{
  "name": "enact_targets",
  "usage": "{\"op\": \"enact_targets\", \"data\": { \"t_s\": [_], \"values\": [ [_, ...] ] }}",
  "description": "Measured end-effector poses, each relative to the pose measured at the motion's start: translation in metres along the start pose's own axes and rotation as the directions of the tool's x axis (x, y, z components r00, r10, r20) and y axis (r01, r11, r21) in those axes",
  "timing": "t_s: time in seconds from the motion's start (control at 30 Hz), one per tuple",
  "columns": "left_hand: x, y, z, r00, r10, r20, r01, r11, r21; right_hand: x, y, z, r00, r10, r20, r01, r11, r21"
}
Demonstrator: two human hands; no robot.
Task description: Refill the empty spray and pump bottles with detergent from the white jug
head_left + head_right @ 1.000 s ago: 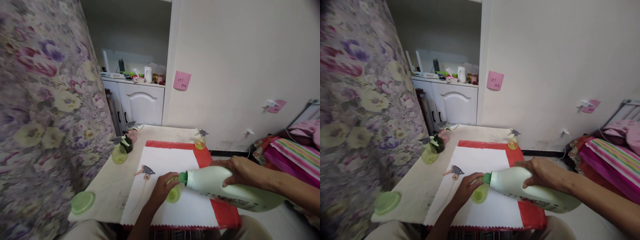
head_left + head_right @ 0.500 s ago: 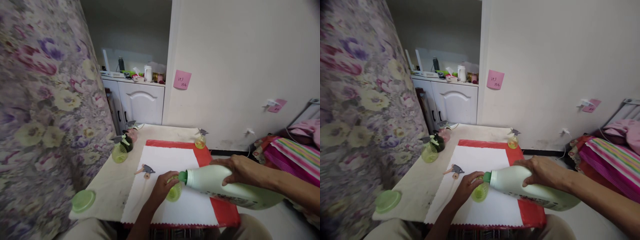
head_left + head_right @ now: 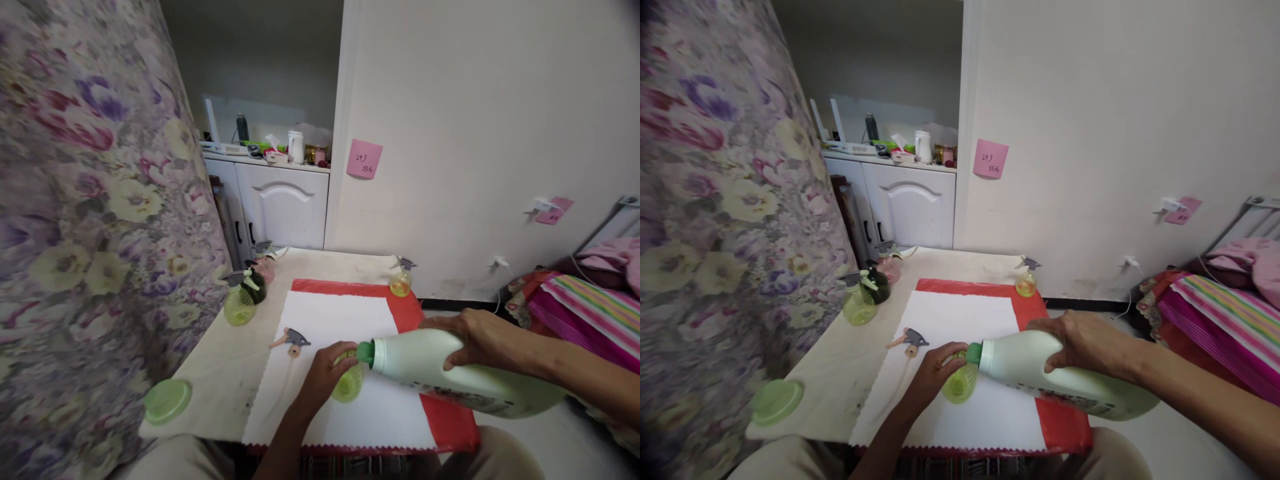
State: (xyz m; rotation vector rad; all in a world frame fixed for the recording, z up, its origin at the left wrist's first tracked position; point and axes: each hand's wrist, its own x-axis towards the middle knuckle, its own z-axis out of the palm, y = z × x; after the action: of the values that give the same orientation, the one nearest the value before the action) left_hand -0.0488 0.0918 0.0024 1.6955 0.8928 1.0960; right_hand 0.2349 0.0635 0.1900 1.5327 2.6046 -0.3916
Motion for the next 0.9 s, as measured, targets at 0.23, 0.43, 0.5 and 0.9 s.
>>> {"op": "enact_targets", "data": {
  "t_s": [0.23,0.43,0.5,0.9],
  "values": [
    [0.0001,-0.0032,0.0002,1.000,-0.001,0.002,0.001,1.000,0.000,0.0002,0.0021,0.0024,0.999,-0.036,-0.023,0.036,0.999,-0.007],
    [0.0000,-0.0039,0.0006,1.000,0.009,0.000,-0.009,1.000,-0.010,0.0011,0.0036,0.0026,0.999,-0.030,-0.025,0.030,1.000,0.007],
    [-0.0001,-0.0027,0.0003,1.000,0.011,0.004,-0.011,1.000,-0.011,0.0005,0.0028,0.0018,0.999,-0.026,-0.020,0.026,1.000,0.015],
    [-0.0003,-0.0036,0.0005,1.000,0.009,0.004,-0.009,1.000,-0.011,0.0024,0.0029,0.0023,1.000,-0.020,-0.020,0.020,1.000,0.005]
  ]
}}
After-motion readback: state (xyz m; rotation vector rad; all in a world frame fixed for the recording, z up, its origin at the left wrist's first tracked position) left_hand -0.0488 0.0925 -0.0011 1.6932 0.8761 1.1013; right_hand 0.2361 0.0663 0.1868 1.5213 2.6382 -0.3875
